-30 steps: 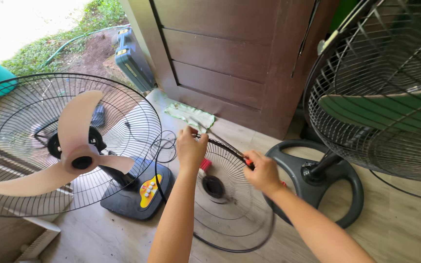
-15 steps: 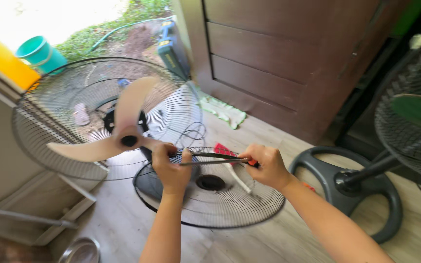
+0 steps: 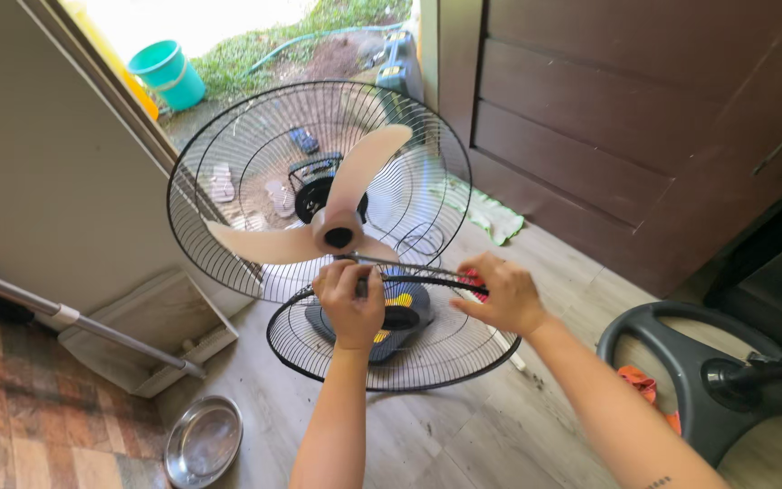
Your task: The person assembles a standing fan by attaching the front grille, securing it with a screw, and connecting the power cord to the base. The person uses a screwdriver and a cloth to handle components.
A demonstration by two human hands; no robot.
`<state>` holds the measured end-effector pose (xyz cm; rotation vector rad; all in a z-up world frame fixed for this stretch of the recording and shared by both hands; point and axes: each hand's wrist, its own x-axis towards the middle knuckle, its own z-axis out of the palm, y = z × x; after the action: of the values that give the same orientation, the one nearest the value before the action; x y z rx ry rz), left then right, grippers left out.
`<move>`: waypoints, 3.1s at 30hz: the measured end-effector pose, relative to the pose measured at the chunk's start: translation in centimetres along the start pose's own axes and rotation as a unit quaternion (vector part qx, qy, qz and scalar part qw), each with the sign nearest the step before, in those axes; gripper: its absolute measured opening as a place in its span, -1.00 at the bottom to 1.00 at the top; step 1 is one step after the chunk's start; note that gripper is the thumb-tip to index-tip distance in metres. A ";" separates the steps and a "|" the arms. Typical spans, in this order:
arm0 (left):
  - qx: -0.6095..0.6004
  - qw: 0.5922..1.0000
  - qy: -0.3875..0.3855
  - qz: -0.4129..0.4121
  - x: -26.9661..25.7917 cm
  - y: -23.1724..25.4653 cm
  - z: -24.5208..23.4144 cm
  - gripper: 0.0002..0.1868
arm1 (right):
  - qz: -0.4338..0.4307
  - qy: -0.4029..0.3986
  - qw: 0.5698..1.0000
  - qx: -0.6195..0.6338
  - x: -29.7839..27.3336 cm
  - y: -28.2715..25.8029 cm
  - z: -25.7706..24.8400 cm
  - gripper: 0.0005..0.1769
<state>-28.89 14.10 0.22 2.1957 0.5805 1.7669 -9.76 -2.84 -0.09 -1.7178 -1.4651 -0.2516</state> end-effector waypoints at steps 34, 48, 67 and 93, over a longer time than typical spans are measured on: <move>-0.005 0.994 -0.100 0.041 0.9 -3.7 -0.2 -0.72 | -0.004 0.000 0.990 -0.143 0.9 1.1 -5.0 -0.87; -0.098 0.986 -0.132 0.012 1.9 -3.2 -1.1 -0.61 | -0.036 -0.021 0.984 -0.175 0.9 0.4 -7.1 -0.78; -0.001 0.994 -0.104 0.025 1.9 -3.9 -1.0 -0.79 | 0.013 -0.081 0.983 -0.166 0.4 0.3 -7.5 -0.37; -0.068 0.988 -0.129 -0.047 2.1 -4.4 -3.7 -0.75 | 0.272 0.103 0.949 0.121 -0.3 3.8 -7.1 -0.74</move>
<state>-32.69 18.76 0.91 2.2147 0.4800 1.4031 -3.96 -7.84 2.36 -1.7576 -0.7916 0.0467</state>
